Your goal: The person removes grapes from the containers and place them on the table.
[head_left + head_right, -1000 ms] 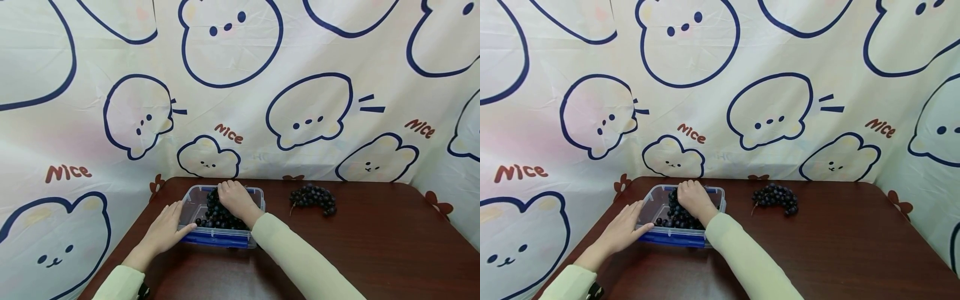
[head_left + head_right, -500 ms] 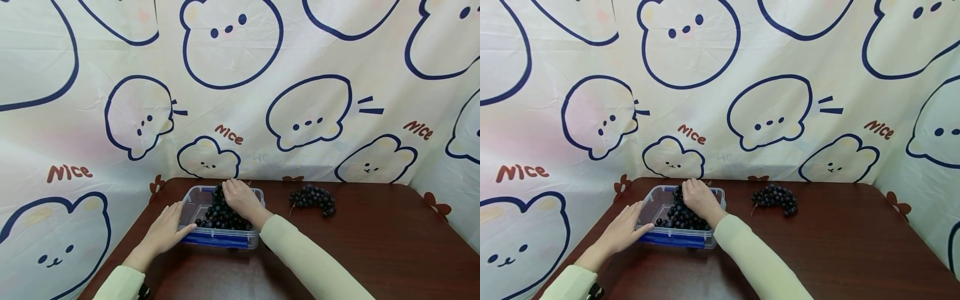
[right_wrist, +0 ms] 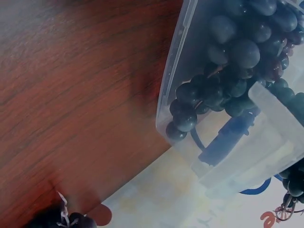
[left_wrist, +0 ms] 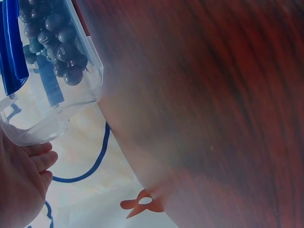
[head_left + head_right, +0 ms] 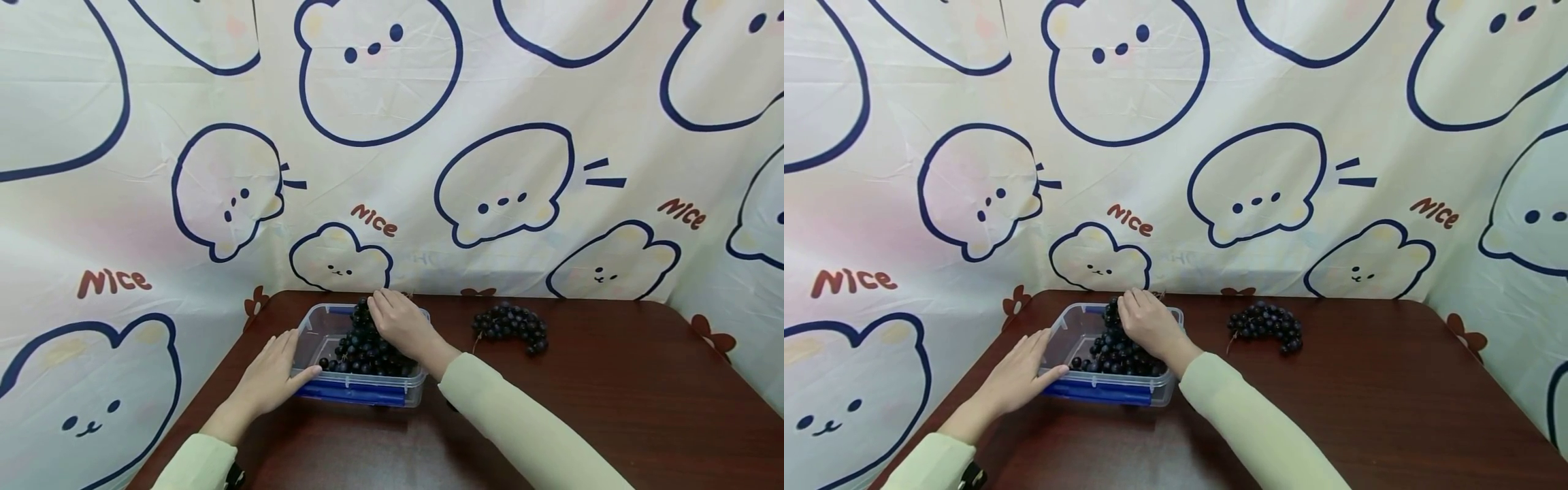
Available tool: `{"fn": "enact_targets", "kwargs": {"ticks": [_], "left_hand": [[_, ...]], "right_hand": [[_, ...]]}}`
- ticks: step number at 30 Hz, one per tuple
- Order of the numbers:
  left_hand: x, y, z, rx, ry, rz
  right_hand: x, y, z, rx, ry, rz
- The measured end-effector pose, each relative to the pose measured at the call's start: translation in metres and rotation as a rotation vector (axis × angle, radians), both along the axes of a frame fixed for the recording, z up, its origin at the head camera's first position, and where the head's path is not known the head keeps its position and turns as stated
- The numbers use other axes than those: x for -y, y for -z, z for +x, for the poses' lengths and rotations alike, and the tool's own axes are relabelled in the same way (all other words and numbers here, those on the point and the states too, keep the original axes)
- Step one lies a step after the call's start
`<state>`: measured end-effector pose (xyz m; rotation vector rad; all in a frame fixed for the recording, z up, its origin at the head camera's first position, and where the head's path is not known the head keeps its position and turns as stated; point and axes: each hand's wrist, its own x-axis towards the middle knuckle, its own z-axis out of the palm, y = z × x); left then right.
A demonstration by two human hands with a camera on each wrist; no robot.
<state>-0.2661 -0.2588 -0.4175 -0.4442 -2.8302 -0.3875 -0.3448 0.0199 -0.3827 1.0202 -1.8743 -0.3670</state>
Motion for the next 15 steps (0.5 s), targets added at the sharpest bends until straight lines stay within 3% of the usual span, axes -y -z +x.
{"fn": "enact_targets", "kwargs": {"ticks": [15], "left_hand": [[0.0,0.0,-0.001,-0.011,-0.001,-0.012]], "right_hand": [[-0.019,-0.004,0.004,-0.002,-0.015,-0.01]]}}
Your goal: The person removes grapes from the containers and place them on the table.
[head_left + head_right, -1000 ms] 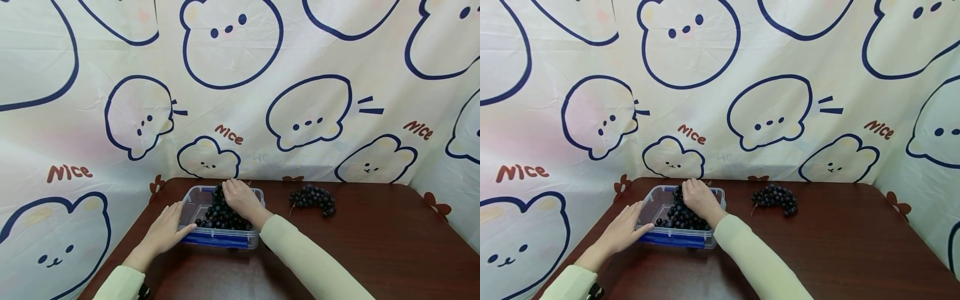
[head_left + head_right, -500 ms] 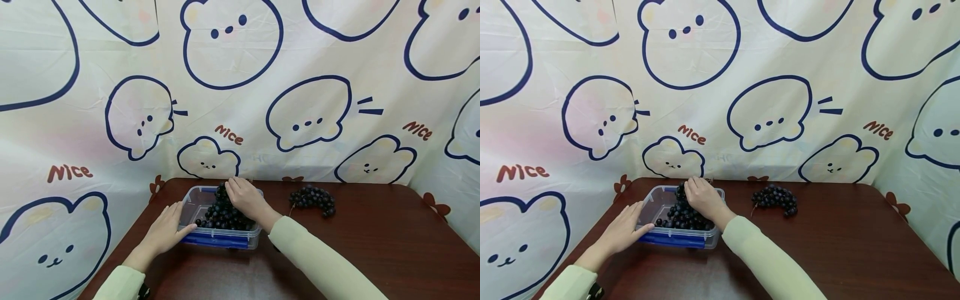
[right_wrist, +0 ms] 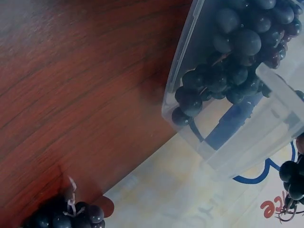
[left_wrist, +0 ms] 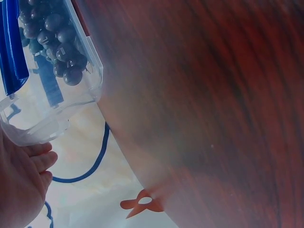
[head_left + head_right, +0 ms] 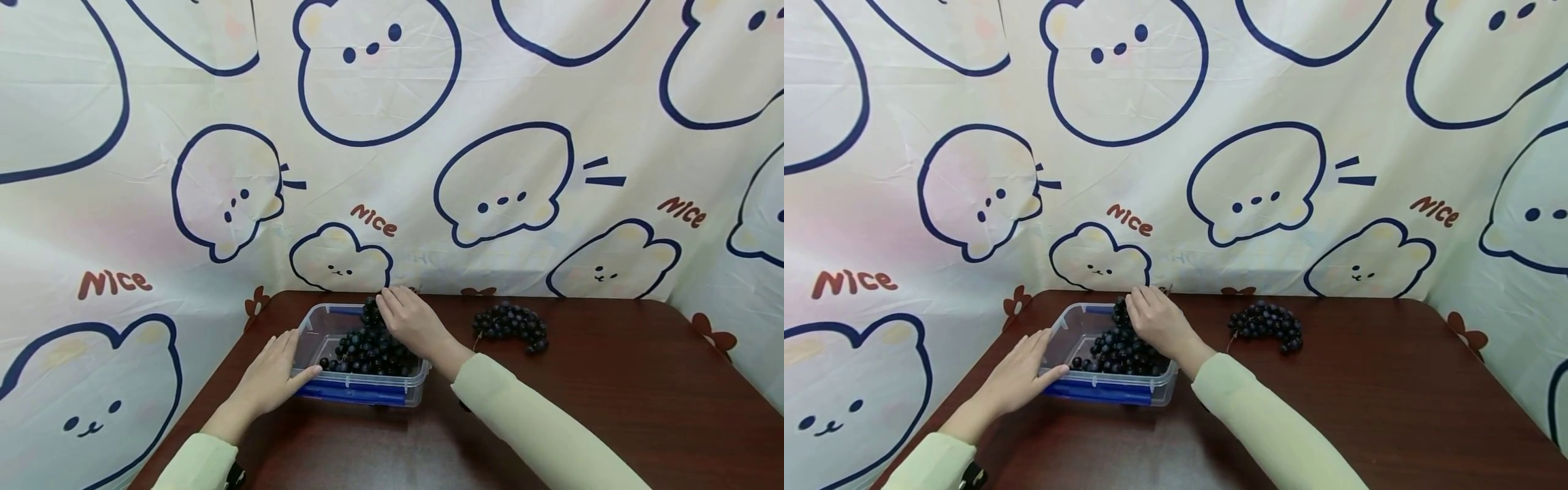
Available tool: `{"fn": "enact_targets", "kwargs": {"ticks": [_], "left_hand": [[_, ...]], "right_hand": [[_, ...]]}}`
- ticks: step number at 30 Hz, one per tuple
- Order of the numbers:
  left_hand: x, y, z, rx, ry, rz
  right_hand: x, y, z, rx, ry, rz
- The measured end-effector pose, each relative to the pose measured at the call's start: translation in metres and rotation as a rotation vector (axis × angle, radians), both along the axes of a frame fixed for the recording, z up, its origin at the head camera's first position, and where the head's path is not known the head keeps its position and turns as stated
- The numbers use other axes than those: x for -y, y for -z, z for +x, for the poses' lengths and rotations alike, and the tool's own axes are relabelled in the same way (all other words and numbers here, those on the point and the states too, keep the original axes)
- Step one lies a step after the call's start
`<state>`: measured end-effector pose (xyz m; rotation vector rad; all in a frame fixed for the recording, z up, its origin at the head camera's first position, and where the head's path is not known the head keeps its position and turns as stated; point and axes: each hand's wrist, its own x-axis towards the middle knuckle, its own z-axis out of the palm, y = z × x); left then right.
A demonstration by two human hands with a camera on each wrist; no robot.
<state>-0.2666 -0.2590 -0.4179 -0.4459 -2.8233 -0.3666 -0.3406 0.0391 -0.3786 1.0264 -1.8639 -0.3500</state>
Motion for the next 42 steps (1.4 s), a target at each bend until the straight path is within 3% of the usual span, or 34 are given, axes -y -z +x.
{"fn": "enact_targets", "kwargs": {"ticks": [14,42], "left_hand": [[0.0,0.001,-0.002,-0.012,0.002,-0.005],[0.0,0.001,-0.001,0.0,-0.003,0.02]], "right_hand": [[-0.02,-0.011,0.0,-0.026,-0.055,-0.085],[-0.063,-0.031,0.006,-0.014,-0.051,-0.22]]}}
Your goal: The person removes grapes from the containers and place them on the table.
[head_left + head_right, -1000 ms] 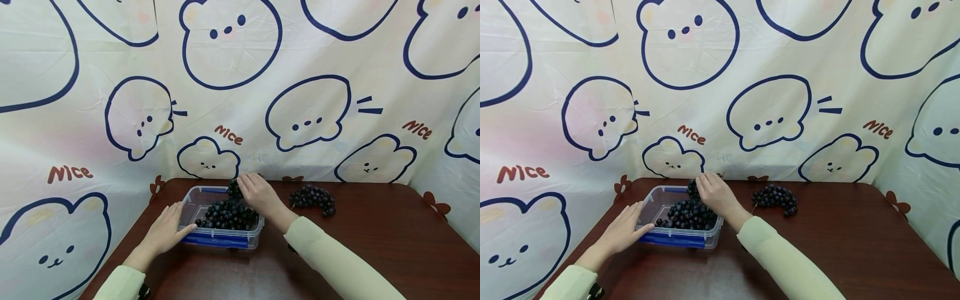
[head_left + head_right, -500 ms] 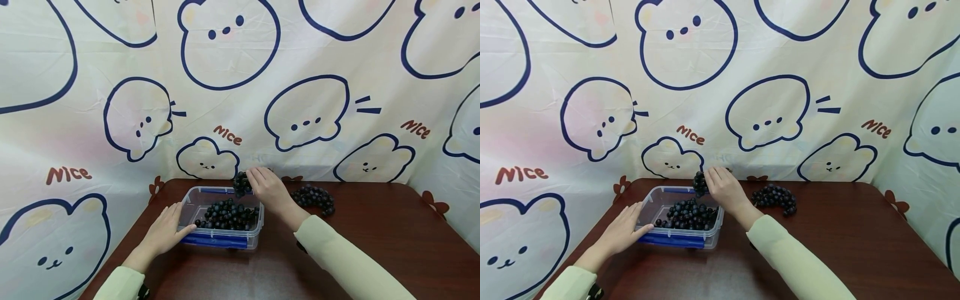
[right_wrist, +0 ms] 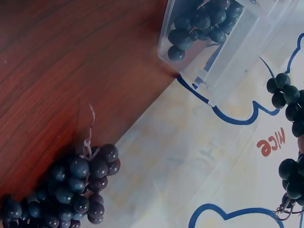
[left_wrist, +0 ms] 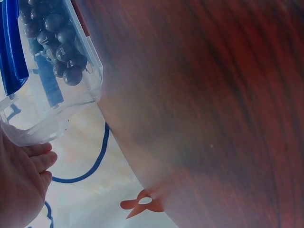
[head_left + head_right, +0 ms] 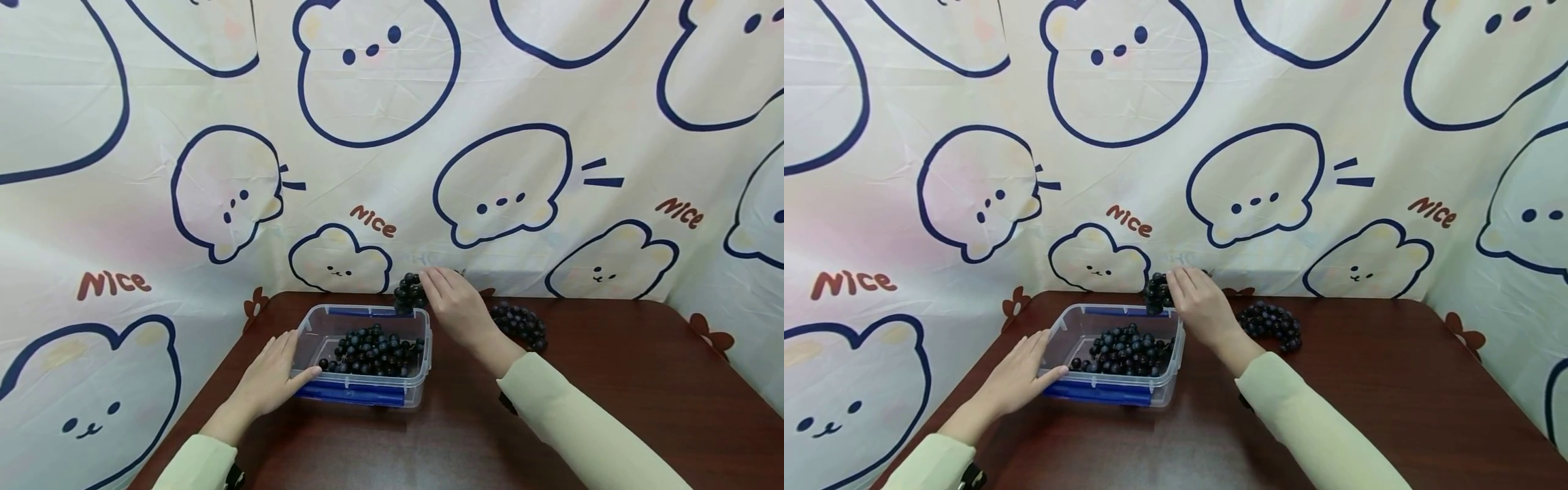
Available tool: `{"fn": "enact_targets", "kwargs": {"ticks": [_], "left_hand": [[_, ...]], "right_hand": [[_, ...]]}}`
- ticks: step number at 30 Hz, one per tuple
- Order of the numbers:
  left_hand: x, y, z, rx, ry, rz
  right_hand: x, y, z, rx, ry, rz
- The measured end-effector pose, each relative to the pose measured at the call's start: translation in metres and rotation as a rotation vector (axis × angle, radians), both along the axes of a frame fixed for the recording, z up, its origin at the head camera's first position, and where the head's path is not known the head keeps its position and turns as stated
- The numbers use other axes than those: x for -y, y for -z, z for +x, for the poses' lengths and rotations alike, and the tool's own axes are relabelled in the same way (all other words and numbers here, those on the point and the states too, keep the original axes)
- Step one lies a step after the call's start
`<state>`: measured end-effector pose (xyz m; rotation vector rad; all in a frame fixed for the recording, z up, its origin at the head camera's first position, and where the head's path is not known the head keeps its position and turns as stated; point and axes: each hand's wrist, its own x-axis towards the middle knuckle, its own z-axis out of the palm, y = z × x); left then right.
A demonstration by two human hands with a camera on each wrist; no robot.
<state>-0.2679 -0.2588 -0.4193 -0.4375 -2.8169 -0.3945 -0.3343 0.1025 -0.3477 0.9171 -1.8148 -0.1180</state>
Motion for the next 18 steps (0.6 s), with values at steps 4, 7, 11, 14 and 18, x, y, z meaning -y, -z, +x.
{"fn": "enact_targets", "kwargs": {"ticks": [4,7,11,14,18], "left_hand": [[0.0,0.0,0.0,-0.007,-0.001,-0.002],[0.001,0.0,0.0,-0.007,-0.003,-0.002],[0.001,0.0,0.001,-0.003,-0.005,-0.004],[0.0,-0.001,0.001,0.0,-0.004,-0.003],[-0.001,-0.001,0.001,-0.001,-0.005,-0.001]], "right_hand": [[-0.007,-0.002,0.0,0.0,0.007,-0.009],[-0.013,-0.004,0.0,-0.004,0.002,-0.024],[-0.023,-0.006,0.0,-0.002,0.021,-0.041],[-0.031,-0.008,0.0,0.009,0.034,-0.054],[-0.042,-0.009,0.001,0.026,0.033,-0.072]]}}
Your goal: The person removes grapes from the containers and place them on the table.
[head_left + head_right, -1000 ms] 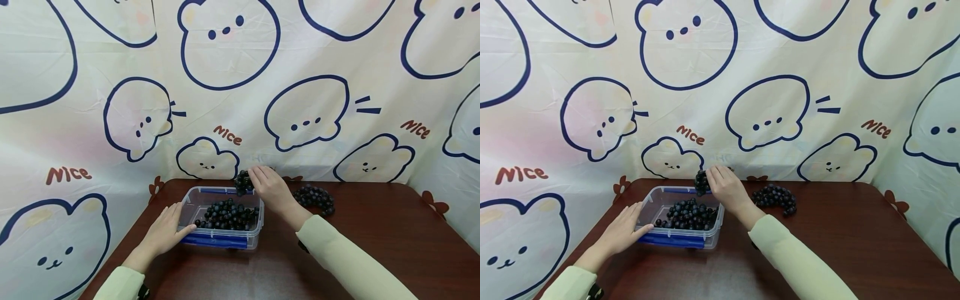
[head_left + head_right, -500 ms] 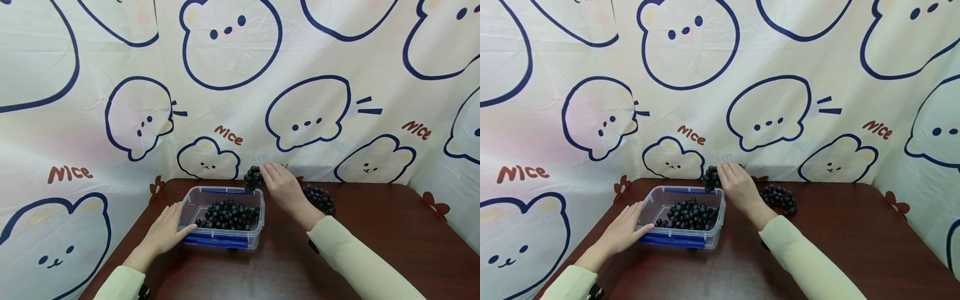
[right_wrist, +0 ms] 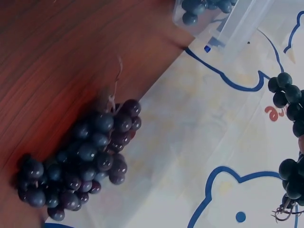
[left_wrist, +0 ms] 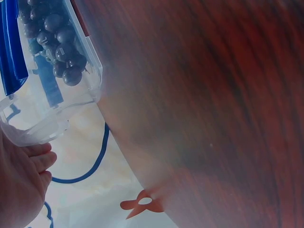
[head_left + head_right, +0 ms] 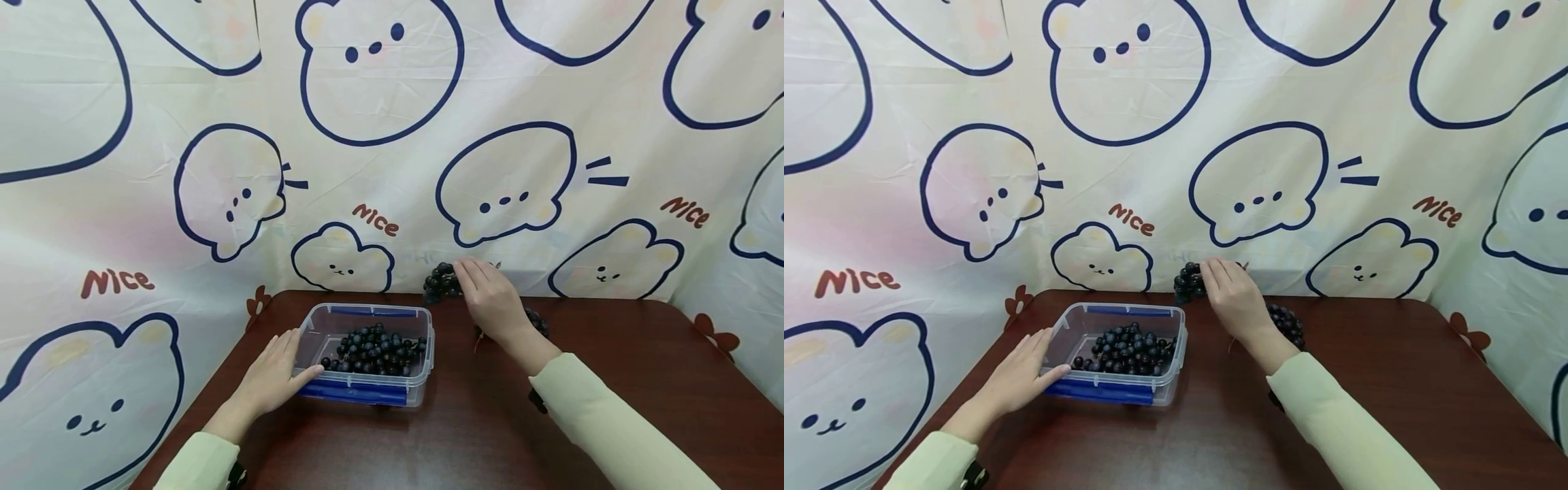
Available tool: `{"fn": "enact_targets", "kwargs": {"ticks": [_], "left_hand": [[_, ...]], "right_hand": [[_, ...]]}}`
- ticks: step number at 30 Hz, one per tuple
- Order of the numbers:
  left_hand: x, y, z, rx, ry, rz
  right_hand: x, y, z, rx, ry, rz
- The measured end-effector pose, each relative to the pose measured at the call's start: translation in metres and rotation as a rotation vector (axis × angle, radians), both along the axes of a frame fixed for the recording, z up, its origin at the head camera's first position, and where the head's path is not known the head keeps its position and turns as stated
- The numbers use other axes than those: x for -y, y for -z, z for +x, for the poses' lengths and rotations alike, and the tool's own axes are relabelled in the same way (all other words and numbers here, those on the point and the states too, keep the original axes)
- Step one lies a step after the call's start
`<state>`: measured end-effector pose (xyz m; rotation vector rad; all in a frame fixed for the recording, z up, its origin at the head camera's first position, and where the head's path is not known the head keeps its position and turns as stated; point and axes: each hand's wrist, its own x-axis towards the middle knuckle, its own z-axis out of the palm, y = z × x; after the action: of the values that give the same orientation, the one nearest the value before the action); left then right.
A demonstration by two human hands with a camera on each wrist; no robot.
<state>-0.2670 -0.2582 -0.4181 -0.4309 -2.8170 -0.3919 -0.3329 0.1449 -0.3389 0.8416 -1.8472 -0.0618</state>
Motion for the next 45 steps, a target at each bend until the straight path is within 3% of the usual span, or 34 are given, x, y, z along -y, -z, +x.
{"fn": "enact_targets", "kwargs": {"ticks": [14,29,45], "left_hand": [[0.0,0.002,0.001,0.007,0.003,0.011],[0.0,0.002,0.0,0.001,0.006,0.009],[0.0,0.0,0.0,0.003,0.003,0.003]], "right_hand": [[-0.038,0.0,0.0,-0.027,-0.002,-0.059],[-0.09,-0.001,0.01,0.035,0.075,-0.157],[-0.135,0.008,0.018,0.013,0.154,-0.239]]}}
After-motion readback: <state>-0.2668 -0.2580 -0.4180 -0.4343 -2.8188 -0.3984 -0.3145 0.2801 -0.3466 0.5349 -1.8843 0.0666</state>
